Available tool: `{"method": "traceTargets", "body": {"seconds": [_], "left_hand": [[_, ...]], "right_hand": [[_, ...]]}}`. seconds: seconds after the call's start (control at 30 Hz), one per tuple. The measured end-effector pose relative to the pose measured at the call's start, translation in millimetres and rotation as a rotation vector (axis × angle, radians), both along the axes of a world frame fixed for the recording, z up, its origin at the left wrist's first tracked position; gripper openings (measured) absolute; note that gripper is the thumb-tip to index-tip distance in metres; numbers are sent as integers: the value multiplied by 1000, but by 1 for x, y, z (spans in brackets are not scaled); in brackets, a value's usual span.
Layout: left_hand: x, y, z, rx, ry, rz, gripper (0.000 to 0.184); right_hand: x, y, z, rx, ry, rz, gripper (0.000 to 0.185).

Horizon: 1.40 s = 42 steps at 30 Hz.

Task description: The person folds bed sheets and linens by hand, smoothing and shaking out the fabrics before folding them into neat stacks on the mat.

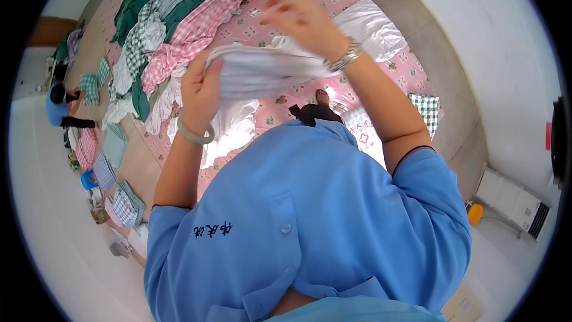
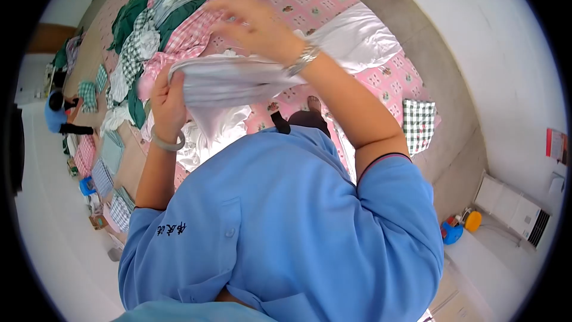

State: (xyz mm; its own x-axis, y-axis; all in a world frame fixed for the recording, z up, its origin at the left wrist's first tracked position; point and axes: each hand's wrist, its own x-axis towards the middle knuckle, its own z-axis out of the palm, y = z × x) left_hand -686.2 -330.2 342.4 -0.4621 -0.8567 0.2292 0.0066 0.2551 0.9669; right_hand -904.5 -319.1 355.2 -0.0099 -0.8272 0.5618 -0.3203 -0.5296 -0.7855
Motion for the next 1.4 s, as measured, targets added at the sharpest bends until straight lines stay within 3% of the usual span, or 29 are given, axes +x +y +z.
{"method": "traceTargets", "body": {"seconds": [0.13, 0.2, 0.27, 0.33, 0.37, 0.43, 0.57, 0.63, 0.67, 0.73, 0.8, 0.87, 0.97, 1.03, 1.13, 1.4], "left_hand": [[-7, -30, 11, -203, 22, 155, 15], [-15, -44, 22, -267, 123, 211, 14], [-30, -55, 38, -339, 140, 210, 12], [-48, -68, 53, -617, 199, 193, 15], [-65, -72, 64, -620, 197, 182, 15], [-103, -79, 86, -870, 191, 328, 13], [-153, -111, 119, -1118, 83, 273, 14], [-186, -117, 131, -1051, 235, 206, 11], [-200, -122, 137, -1056, 225, 209, 11], [-218, -132, 148, -1145, 26, 377, 10], [-233, -142, 154, -1066, 131, 352, 7], [-243, -146, 161, -1033, 258, 460, 14], [-239, -148, 171, -1041, 208, 505, 10], [-247, -149, 175, -1066, 199, 549, 10], [-257, -149, 181, -1094, 198, 647, 9], [-257, -153, 195, -1058, 191, 715, 11]], "right_hand": [[-139, 31, -64, 235, -175, -295, 21], [-192, 66, -104, 528, 91, -460, 22], [-220, 96, -157, 668, 155, -511, 21], [-232, 109, -193, 842, 147, -462, 20], [-237, 106, -210, 840, 138, -469, 20], [-239, 88, -241, 616, -7, -428, 18], [-261, 15, -271, 440, 132, -491, 24], [-282, -6, -274, 375, 184, -512, 27], [-293, -15, -274, 487, 235, -366, 28], [-313, -29, -281, 596, 279, -197, 28], [-332, -34, -298, 496, 445, -52, 26], [-342, -38, -301, 478, 437, 0, 24], [-346, -40, -291, 443, 378, -8, 23], [-346, -42, -282, 558, 445, 44, 21], [-345, -46, -303, 489, 608, -1, 19], [-394, -34, -319, 496, 695, -60, 19]]}}
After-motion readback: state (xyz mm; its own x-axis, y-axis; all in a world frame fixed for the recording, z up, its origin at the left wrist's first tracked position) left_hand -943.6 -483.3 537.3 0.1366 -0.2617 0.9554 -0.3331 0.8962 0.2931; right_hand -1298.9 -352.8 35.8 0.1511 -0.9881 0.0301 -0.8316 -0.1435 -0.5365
